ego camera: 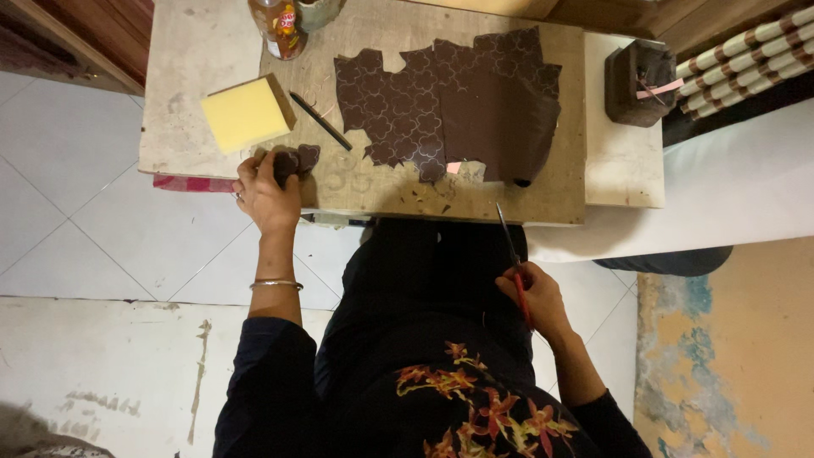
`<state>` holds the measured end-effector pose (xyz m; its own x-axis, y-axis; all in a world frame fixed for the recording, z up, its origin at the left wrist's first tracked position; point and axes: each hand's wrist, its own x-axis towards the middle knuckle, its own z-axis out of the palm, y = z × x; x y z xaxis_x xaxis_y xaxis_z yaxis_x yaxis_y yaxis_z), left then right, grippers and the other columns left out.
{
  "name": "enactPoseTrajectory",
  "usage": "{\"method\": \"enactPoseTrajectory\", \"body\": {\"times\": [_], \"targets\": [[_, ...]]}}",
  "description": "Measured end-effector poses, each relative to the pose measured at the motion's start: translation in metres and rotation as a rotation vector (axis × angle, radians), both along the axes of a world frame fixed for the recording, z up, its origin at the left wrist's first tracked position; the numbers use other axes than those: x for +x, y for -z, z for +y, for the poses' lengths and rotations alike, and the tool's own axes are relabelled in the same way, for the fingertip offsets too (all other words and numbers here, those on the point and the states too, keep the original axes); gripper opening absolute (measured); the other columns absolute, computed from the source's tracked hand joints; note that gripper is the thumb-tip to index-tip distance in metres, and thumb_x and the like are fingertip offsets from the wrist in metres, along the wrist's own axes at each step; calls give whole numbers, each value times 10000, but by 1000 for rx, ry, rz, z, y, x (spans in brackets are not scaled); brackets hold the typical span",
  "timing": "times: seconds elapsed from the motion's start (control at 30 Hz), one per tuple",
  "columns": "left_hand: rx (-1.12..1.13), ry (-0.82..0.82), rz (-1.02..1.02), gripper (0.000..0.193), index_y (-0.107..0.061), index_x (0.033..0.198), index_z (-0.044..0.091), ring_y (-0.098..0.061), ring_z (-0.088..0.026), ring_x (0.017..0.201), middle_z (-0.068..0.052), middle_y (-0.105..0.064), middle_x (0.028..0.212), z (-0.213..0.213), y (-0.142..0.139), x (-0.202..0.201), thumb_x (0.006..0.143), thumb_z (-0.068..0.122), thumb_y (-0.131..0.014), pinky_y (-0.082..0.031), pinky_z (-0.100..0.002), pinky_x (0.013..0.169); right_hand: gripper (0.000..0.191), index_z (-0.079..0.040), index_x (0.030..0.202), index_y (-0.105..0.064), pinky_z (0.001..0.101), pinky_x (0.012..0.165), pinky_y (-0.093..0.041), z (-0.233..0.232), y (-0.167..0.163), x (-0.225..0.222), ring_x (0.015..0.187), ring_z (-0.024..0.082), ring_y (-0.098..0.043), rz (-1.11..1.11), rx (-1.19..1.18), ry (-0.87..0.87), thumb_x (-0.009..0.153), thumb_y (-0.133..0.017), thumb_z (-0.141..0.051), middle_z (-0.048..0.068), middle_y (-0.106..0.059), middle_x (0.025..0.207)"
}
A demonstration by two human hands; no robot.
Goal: The person uses red-handled scissors to cut flower-shaped pieces from a brown patterned fabric. They repeatedly trim the edges of each cutout and place the finished pieces on the table.
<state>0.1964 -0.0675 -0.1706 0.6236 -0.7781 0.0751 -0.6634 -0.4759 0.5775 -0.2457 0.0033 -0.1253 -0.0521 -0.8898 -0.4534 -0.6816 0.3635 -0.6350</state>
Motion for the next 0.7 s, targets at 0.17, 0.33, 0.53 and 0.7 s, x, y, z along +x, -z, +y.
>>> {"method": "enactPoseTrajectory", "body": {"times": [0.17,0.33,0.53,0.7], "targets": [[2,-53,-23,656,-618,1396,206,-423,-371,1246,-78,-477,1386,-8,1,-9,775,156,-823,-363,-575,989,272,-38,972,-702,292,688,-524,2,1,0,749,137,-651,-76,1,21,832,-795,-251,52,-717,821],[38,-69,-29,646,-599,1363,203,-437,-375,1230,-87,-485,1383,-14,1,-8,779,194,-875,-380,-569,967,276,-29,971,-706,301,677,-513,5,4,0,737,144,-635,-46,3,5,833,-802,-248,68,-707,802],[-12,-91,88,595,-620,1252,207,-467,-371,1235,-68,-527,1341,-14,-5,-6,728,149,-895,-388,-554,999,282,-29,964,-710,298,688,-530,6,8,-1,746,141,-650,-40,-19,-3,826,-806,-255,63,-711,803],[-89,-100,77,394,-653,1102,147,-576,-375,1104,-77,-689,1199,-19,-16,-4,784,168,-884,-456,-535,916,307,-40,978,-718,301,697,-538,5,6,4,752,152,-662,-19,-24,-6,806,-818,-274,68,-718,807]]}}
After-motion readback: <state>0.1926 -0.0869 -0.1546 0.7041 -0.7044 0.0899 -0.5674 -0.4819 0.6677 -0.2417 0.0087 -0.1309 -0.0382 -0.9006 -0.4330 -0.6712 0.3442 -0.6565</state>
